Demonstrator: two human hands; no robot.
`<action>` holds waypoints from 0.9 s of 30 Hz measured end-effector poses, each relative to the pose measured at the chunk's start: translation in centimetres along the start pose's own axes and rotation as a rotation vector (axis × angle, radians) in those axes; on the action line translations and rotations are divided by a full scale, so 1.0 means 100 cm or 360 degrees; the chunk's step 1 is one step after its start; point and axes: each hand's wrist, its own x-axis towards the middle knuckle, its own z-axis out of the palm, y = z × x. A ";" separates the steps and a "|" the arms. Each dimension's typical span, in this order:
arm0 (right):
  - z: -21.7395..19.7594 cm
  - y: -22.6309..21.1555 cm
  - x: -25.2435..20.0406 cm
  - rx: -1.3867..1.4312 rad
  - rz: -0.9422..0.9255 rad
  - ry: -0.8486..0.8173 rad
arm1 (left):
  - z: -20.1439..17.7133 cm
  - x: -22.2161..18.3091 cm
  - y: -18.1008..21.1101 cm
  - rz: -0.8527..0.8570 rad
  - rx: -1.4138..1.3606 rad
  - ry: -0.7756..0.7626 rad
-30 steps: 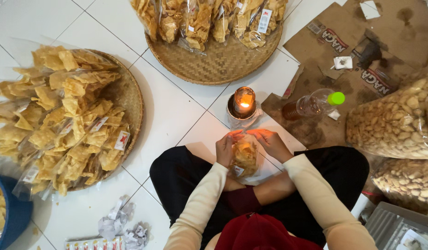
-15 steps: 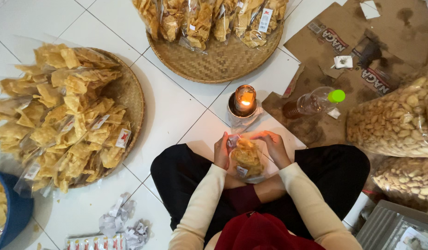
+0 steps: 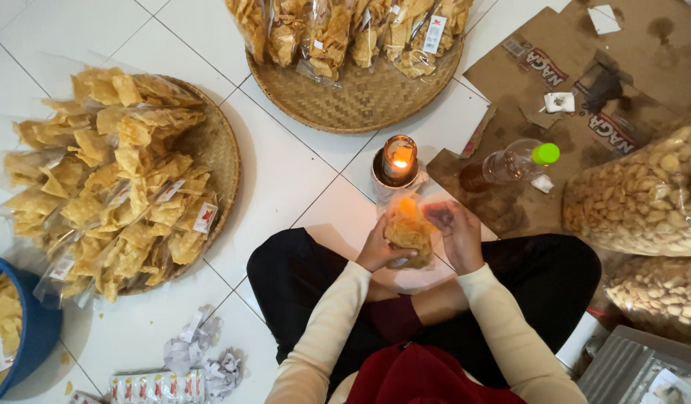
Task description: The person seals plastic bags of snacks using a candle flame. They hold the open edges of a bag over the heat and press them together to create a seal.
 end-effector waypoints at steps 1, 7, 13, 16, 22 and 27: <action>0.002 -0.002 0.001 0.0043 -0.0002 -0.0035 | -0.001 0.000 -0.001 -0.0019 -0.0010 0.0038; 0.010 -0.009 -0.003 -0.0359 -0.0026 -0.0751 | -0.010 0.002 0.001 0.0026 -0.0454 0.0331; 0.030 0.001 -0.015 -0.1022 -0.0096 -0.1155 | -0.011 0.003 0.030 0.0337 -0.0603 -0.0022; 0.031 -0.002 -0.015 -0.1276 -0.0225 -0.1099 | -0.025 -0.001 0.039 0.0164 -0.0497 -0.0198; 0.019 0.000 -0.001 -0.1513 -0.0410 -0.1004 | -0.039 -0.002 0.030 0.0029 0.0091 -0.0095; 0.015 0.000 0.005 -0.1672 -0.0172 -0.0994 | -0.038 0.006 0.034 0.0331 0.0815 -0.0266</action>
